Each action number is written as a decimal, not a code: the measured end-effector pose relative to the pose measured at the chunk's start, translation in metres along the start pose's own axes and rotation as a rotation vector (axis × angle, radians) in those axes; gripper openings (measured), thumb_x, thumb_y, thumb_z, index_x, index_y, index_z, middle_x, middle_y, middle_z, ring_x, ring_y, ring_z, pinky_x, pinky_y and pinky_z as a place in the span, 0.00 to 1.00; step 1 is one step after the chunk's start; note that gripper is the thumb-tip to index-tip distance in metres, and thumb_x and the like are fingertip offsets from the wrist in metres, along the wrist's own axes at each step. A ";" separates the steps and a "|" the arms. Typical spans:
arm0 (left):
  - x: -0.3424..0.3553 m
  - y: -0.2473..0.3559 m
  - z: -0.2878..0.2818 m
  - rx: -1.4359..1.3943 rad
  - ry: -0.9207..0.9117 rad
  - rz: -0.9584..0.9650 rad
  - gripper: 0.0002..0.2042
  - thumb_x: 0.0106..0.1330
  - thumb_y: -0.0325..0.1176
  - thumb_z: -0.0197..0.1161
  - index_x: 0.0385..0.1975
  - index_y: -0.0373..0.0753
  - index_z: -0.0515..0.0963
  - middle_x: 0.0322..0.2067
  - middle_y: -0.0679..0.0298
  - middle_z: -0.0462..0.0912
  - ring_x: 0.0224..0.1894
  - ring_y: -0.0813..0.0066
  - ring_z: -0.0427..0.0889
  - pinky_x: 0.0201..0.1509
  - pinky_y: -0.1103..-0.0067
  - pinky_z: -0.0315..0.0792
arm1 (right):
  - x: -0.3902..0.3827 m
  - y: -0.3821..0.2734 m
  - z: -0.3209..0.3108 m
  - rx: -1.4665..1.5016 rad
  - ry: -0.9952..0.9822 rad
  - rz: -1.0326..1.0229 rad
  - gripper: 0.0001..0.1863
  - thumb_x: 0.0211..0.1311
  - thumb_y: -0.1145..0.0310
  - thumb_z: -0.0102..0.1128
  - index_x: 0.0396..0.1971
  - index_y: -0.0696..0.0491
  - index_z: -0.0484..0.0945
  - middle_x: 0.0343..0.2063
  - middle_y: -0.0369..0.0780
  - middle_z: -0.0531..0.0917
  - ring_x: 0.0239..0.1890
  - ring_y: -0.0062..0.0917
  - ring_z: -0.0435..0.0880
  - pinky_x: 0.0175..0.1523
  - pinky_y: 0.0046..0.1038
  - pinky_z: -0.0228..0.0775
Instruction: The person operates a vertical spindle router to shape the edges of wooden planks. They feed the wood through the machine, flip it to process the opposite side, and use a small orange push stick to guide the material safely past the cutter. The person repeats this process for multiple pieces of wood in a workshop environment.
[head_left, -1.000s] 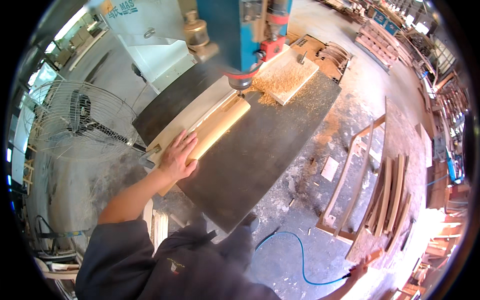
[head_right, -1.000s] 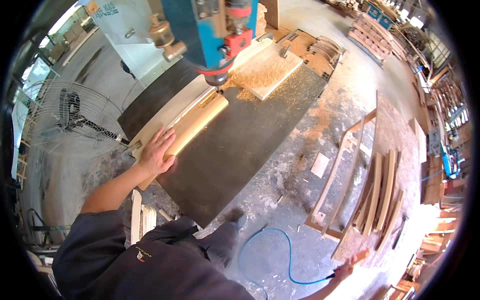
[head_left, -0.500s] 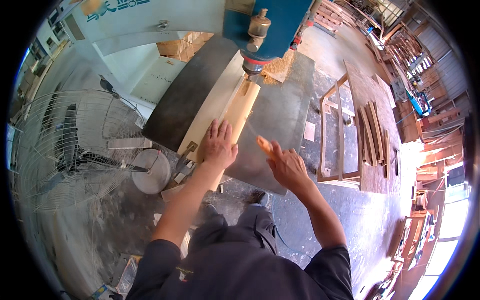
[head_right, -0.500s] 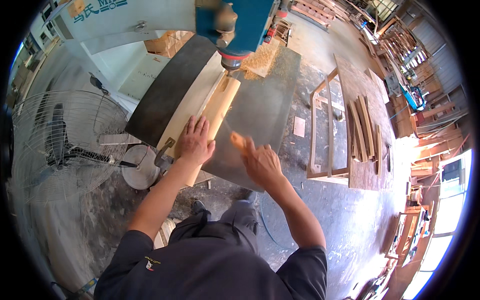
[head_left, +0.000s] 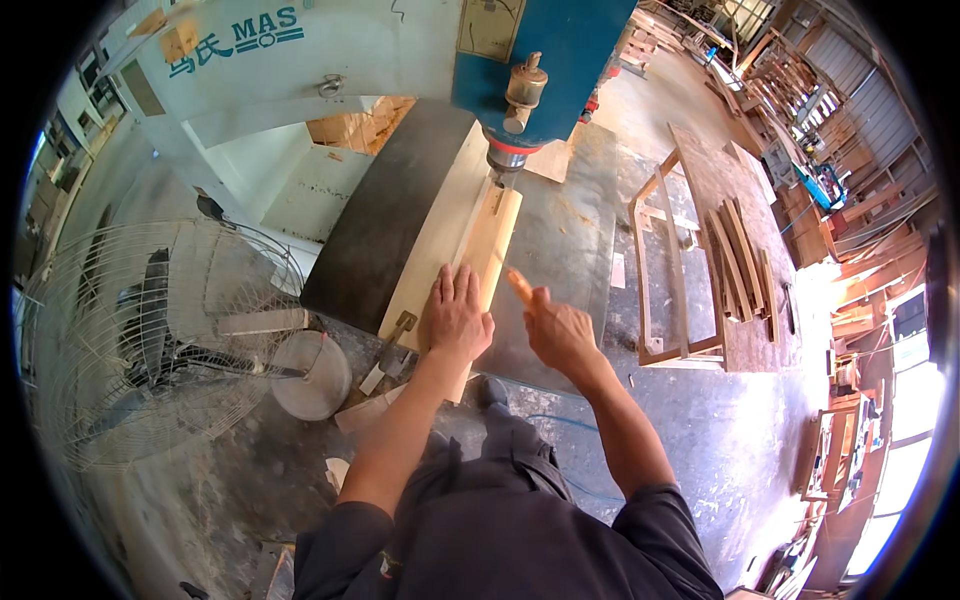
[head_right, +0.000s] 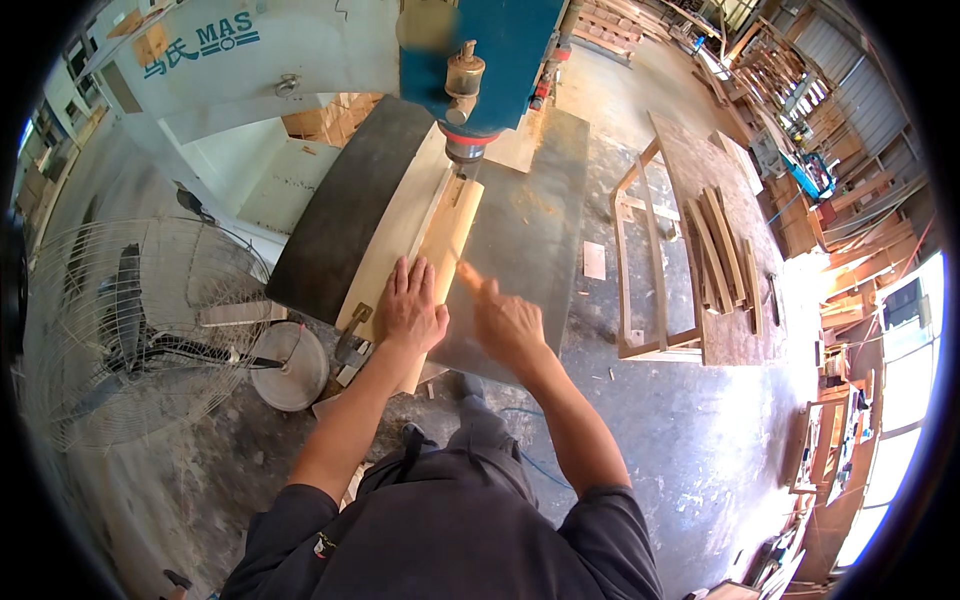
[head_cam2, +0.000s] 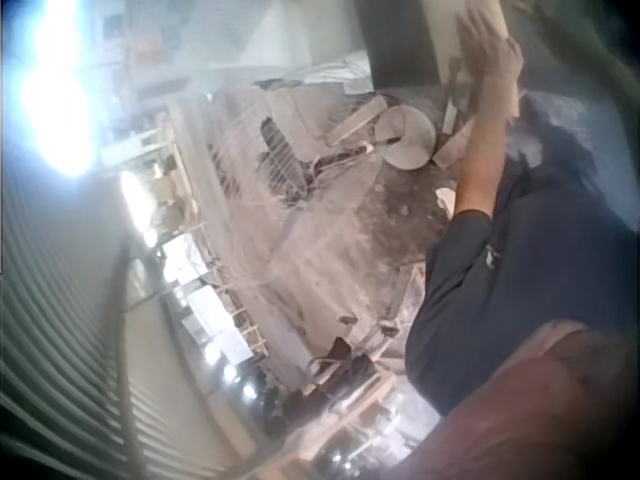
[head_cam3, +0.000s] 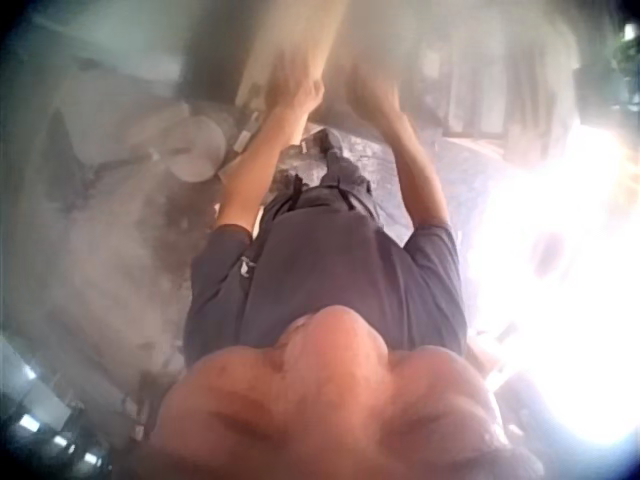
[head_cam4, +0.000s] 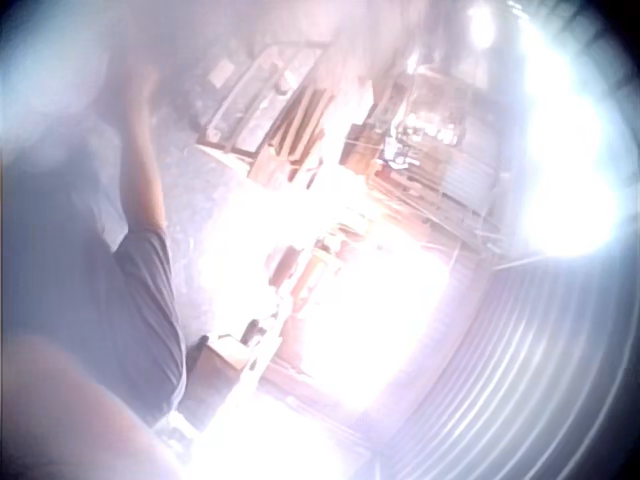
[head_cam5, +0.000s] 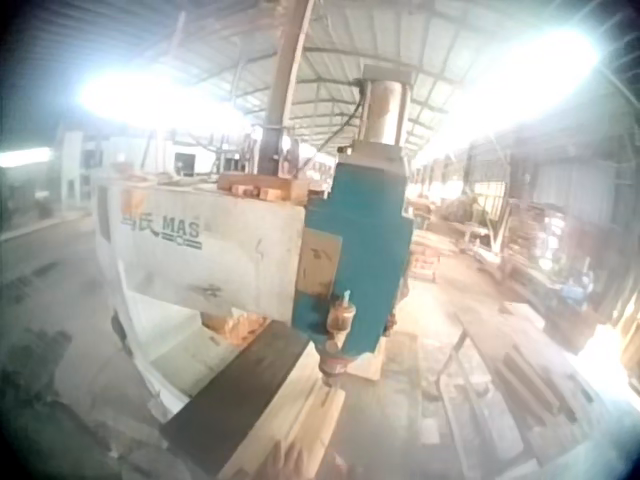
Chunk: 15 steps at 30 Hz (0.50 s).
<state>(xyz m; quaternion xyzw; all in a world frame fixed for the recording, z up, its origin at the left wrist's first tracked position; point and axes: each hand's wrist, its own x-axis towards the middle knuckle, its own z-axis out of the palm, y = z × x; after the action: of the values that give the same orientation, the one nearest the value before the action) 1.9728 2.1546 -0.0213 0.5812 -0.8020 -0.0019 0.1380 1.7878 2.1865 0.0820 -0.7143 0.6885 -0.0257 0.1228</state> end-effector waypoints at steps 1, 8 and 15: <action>0.001 0.000 0.002 -0.005 -0.002 0.000 0.38 0.66 0.47 0.63 0.73 0.33 0.65 0.76 0.53 0.63 0.80 0.44 0.53 0.83 0.58 0.48 | -0.003 -0.002 0.002 -0.006 -0.033 -0.060 0.16 0.75 0.60 0.53 0.49 0.59 0.67 0.27 0.53 0.87 0.33 0.54 0.88 0.41 0.54 0.77; 0.002 0.003 -0.003 0.038 -0.046 0.015 0.37 0.68 0.49 0.60 0.75 0.34 0.64 0.77 0.53 0.63 0.80 0.45 0.55 0.84 0.60 0.49 | -0.012 0.019 -0.003 -0.021 -0.075 0.154 0.15 0.75 0.64 0.50 0.51 0.59 0.67 0.29 0.56 0.87 0.35 0.53 0.89 0.42 0.53 0.79; 0.002 0.004 -0.003 0.054 -0.035 0.040 0.39 0.68 0.48 0.61 0.75 0.33 0.62 0.76 0.53 0.62 0.79 0.44 0.55 0.83 0.59 0.50 | -0.053 0.042 -0.002 0.178 -0.054 0.106 0.18 0.74 0.59 0.58 0.53 0.54 0.68 0.31 0.55 0.86 0.36 0.56 0.86 0.41 0.54 0.74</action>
<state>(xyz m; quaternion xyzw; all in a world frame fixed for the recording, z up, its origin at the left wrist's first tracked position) 1.9689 2.1548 -0.0170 0.5683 -0.8155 0.0125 0.1084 1.7437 2.2378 0.0821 -0.6638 0.7166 -0.0611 0.2054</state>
